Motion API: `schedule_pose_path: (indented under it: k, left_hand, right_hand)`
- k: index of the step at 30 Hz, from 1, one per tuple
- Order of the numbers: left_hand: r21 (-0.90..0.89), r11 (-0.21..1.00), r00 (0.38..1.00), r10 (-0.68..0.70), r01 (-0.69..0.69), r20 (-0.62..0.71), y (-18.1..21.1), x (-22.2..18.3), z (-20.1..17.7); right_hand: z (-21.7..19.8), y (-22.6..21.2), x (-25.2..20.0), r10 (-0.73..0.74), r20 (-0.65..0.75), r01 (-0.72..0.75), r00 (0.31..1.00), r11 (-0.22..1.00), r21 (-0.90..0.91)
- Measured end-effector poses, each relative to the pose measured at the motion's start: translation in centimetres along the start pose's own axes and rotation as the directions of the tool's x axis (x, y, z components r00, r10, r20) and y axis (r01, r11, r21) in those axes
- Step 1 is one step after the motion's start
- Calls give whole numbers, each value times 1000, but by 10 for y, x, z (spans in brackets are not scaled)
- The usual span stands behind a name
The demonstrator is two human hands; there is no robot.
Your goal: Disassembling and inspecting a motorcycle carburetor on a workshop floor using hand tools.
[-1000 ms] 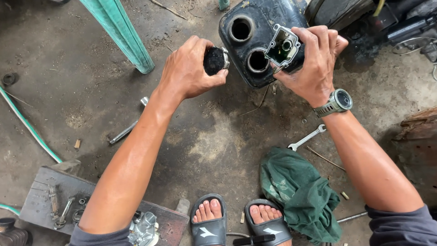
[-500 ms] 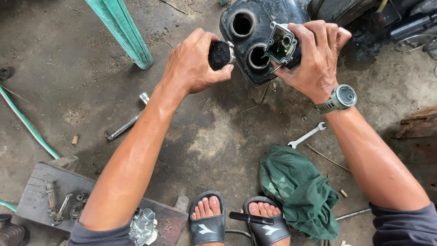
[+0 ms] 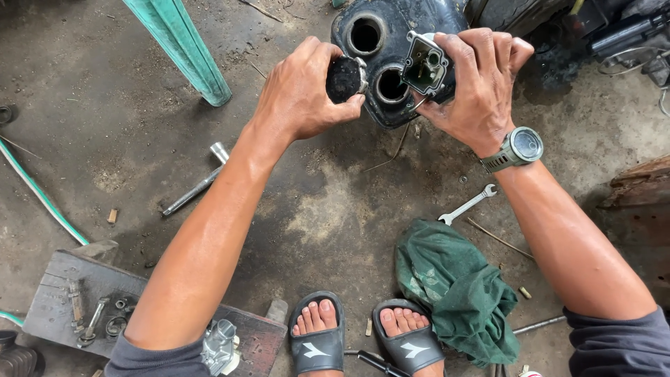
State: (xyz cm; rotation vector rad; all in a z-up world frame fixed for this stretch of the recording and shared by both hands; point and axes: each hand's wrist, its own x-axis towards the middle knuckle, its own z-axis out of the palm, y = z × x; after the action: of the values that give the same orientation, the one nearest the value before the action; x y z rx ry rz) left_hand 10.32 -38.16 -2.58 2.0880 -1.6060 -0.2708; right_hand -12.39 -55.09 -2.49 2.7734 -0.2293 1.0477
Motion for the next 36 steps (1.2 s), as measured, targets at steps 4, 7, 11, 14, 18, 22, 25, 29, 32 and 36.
schedule_pose_path:
  k: [4,7,11,14,18,22,25,29,32,36]
  left_hand:
    - [-17,1000,1000,7,-7,-17,1,1,1]
    - [-22,1000,1000,6,-6,-12,1,2,0]
    - [-33,999,1000,10,-11,-19,1,2,1]
    - [-29,999,999,17,-18,-32,-1,2,3]
    - [-37,999,999,23,-24,-25,-1,2,5]
    - [-53,998,999,15,-17,-32,3,3,3]
    - [-69,997,999,16,-19,-40,4,5,4]
    - [-96,995,999,24,-28,-46,6,7,7]
    - [-171,985,998,5,-16,-68,10,8,9]
    - [-220,973,989,38,-69,-144,9,14,22]
  right_hand:
    - [-1,0,0,0,0,0,1000,1000,-9]
    - [-2,0,1,2,-1,-2,1000,1000,-6]
    - [-4,-1,3,-14,6,14,1000,1000,-7]
    - [-5,-2,4,-15,13,15,1000,1000,-8]
    - [-4,-1,4,-21,15,21,1000,1000,-4]
    - [-4,-1,2,-23,7,23,1000,1000,-10]
    - [-3,1,1,-27,8,27,1000,1000,-15]
    - [-3,-2,2,-19,-9,19,1000,1000,-10]
    - [9,1,-10,130,8,-130,992,989,77]
    - [-5,-12,-12,351,26,-347,936,907,238]
